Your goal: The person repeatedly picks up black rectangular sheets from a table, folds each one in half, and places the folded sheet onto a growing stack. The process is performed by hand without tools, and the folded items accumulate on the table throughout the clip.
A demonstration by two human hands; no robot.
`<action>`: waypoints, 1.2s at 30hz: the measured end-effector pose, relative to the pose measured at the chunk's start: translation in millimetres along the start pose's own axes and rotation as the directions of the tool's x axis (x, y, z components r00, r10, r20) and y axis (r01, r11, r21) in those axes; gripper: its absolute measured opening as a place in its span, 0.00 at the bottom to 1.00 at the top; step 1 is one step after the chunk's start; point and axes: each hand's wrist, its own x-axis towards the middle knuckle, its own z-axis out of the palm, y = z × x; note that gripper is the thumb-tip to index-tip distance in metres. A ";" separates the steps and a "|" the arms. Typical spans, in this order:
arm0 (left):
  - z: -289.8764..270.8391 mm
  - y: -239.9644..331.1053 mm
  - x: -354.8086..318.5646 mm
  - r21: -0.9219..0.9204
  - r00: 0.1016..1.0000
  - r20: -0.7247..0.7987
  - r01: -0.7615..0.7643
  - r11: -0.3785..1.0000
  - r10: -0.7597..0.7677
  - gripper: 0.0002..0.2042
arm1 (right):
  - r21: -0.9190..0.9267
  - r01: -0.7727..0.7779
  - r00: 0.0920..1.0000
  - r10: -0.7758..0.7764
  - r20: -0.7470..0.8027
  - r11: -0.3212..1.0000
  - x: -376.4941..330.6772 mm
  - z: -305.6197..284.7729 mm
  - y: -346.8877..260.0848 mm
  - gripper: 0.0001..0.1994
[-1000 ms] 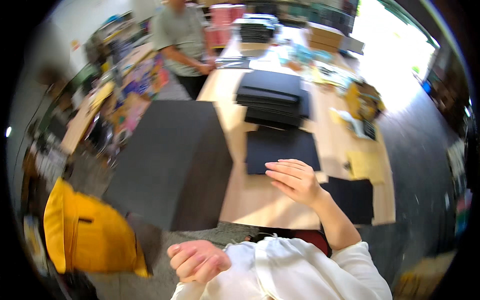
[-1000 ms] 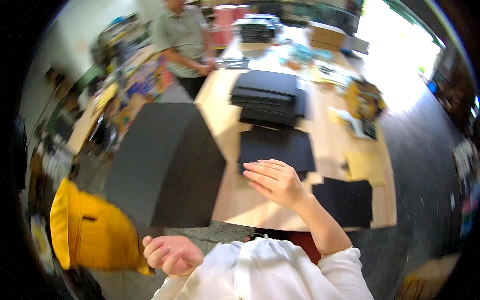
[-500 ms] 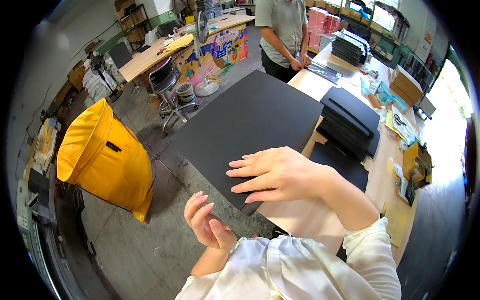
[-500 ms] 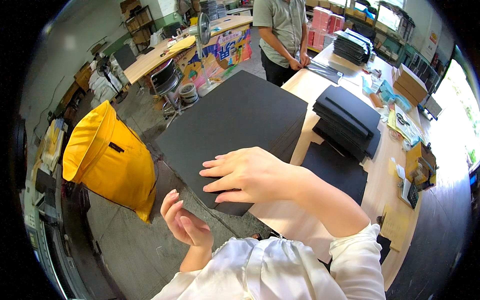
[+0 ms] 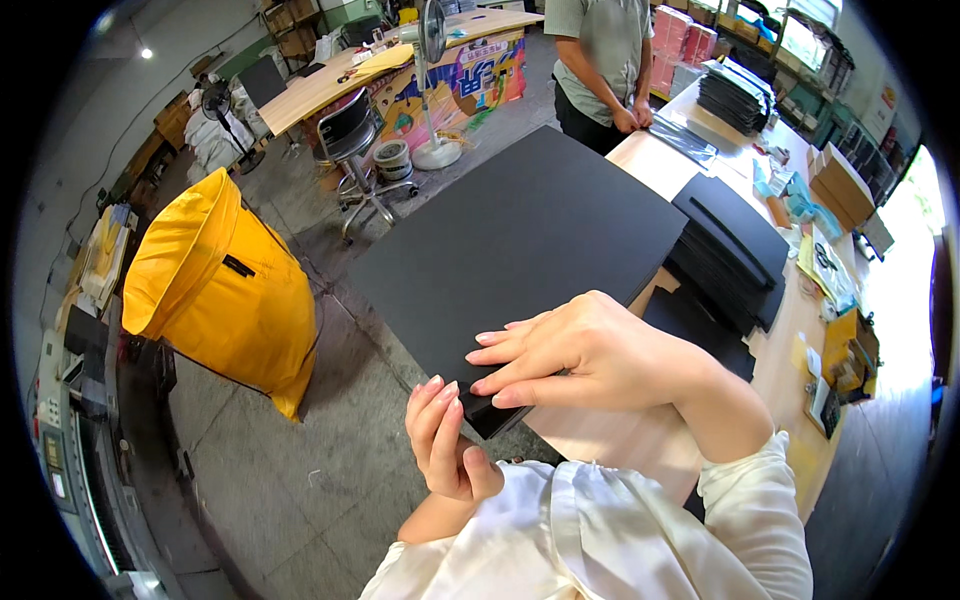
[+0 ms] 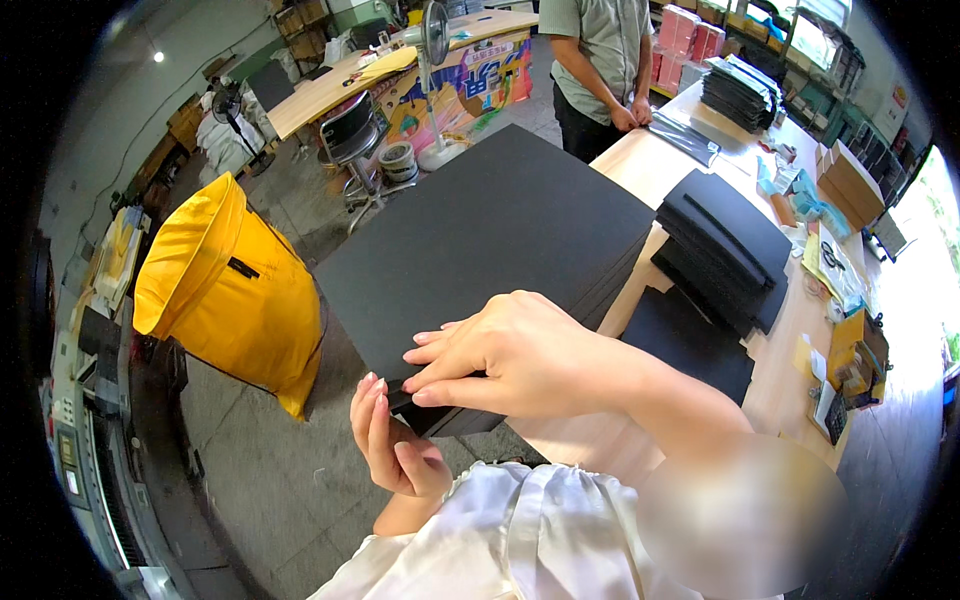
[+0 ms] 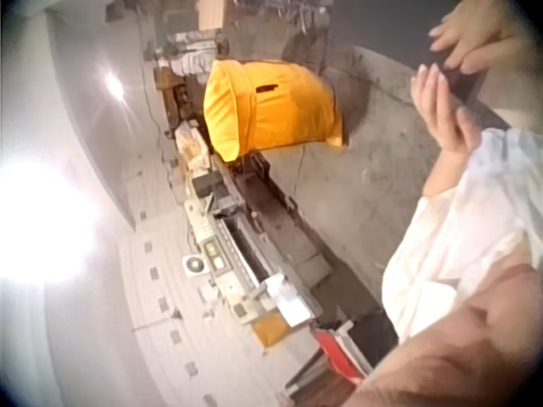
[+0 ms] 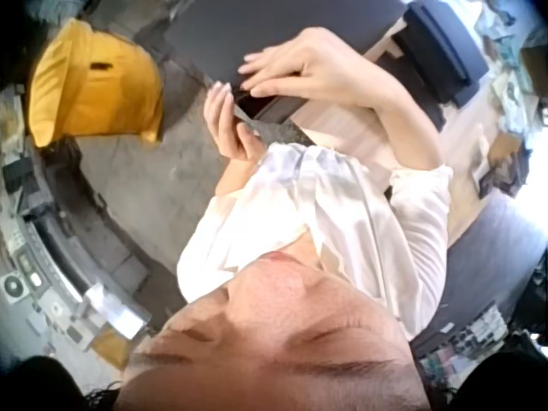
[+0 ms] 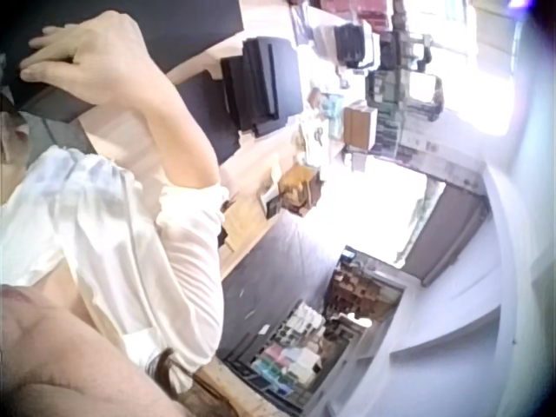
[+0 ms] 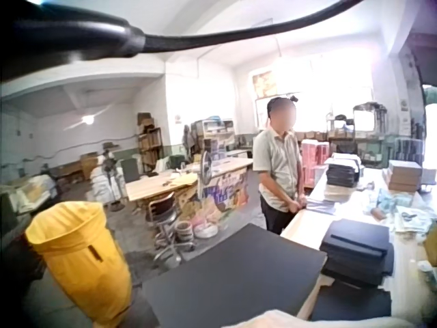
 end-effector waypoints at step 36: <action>10.3 32.8 51.6 0.055 0.984 0.085 -0.162 0.985 0.157 0.02 | -0.776 0.055 0.825 -0.466 -0.319 0.628 -39.3 -0.2 13.4 0.20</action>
